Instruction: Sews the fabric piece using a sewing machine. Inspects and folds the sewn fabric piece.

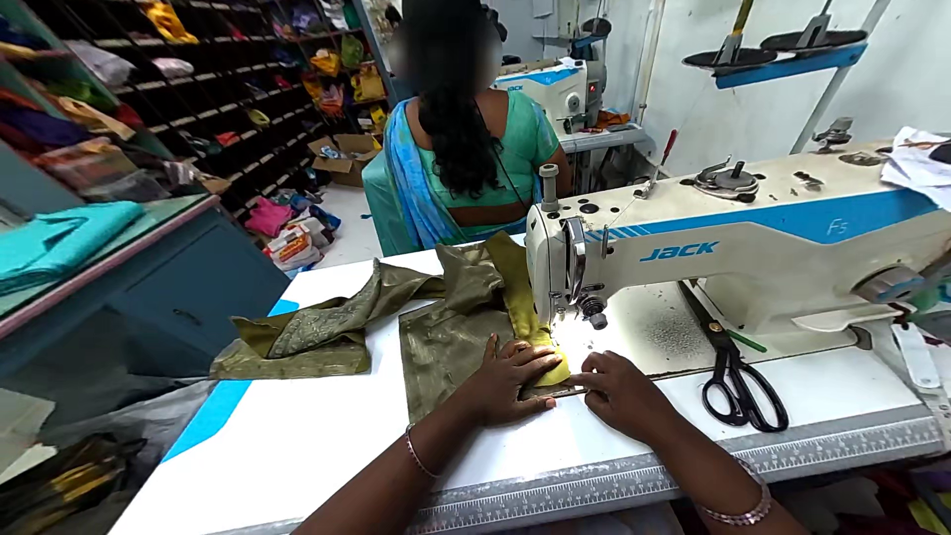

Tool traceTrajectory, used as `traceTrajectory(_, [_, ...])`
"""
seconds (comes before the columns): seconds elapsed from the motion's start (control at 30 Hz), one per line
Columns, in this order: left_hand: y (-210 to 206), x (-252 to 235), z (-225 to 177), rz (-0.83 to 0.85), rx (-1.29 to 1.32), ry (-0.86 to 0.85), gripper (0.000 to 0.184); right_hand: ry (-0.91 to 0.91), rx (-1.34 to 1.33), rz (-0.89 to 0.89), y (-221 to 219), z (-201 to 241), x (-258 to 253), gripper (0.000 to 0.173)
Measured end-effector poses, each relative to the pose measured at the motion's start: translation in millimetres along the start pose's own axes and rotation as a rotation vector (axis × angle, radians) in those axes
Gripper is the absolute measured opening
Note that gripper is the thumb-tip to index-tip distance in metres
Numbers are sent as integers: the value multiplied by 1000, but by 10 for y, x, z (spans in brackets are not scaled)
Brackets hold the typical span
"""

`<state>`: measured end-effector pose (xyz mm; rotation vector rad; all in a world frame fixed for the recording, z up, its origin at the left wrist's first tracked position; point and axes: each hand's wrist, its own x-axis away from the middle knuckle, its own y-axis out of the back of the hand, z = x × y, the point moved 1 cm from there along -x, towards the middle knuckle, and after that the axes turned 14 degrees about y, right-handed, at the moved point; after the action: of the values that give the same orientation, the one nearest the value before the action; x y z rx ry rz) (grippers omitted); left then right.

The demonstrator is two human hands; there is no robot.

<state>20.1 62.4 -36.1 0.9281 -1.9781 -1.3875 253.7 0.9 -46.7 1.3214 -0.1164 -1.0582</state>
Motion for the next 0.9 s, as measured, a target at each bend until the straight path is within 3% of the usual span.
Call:
traceTrajectory(0.6, [66,-114,19,-10,56,9,60,-57,5,76,1,7,-27,36])
traceTrajectory(0.9, [119,-52,-346,-35,22,271,40,-78,7,127,16,22,-64,49])
